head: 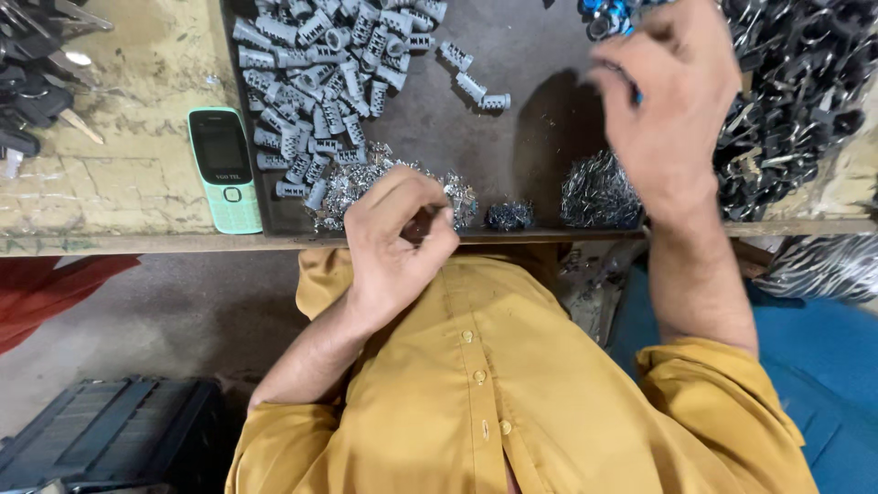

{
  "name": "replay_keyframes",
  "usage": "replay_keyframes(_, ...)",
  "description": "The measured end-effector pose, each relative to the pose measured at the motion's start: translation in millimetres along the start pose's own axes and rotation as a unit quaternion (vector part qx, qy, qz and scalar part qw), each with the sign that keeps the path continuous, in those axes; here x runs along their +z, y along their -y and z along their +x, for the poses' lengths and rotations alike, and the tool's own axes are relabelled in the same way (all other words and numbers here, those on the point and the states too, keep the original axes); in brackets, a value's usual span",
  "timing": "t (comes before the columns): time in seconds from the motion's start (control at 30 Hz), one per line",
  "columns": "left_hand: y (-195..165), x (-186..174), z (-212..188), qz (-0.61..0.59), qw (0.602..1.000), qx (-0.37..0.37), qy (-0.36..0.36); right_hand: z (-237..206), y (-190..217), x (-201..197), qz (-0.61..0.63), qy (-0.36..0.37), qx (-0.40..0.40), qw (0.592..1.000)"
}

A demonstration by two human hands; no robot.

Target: The person picks small grey key-head components and blue caps from a tray on the workbench and presses them together by hand, setting each assembled piece aside and repeating the fit with many parts.

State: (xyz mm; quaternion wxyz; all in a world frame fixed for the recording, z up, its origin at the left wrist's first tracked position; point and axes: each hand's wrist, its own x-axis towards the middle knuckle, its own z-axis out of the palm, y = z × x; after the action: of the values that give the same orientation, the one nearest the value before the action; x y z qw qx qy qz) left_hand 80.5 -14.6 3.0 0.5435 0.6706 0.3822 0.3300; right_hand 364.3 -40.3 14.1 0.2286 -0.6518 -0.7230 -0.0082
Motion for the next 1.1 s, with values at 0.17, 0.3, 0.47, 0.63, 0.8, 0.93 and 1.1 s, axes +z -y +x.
replay_keyframes(0.17,8,-1,-2,0.011,1.000,0.020,-0.015,14,-15,4,-0.045,0.011,-0.033,0.998)
replay_keyframes(0.3,7,-4,2,-0.025,1.000,0.018,0.007,6,17,-5,0.084,0.004,0.047,0.995)
replay_keyframes(0.47,0,2,8,-0.094,0.992,0.042,0.067,-46,86,5,0.449,0.050,0.185,0.872)
replay_keyframes(0.63,0,5,7,-0.104,0.982,0.111,0.109,-68,99,12,0.564,0.007,0.288,0.774)
replay_keyframes(0.8,-1,13,-1,-0.098,0.985,0.110,0.092,-76,100,9,0.591,-0.001,0.259,0.764)
replay_keyframes(0.93,-1,16,-9,-0.092,0.992,0.051,0.065,-76,99,7,0.525,0.024,0.204,0.826)
replay_keyframes(1.1,3,10,-11,-0.252,0.957,-0.092,0.112,-71,95,-2,0.447,0.091,0.110,0.883)
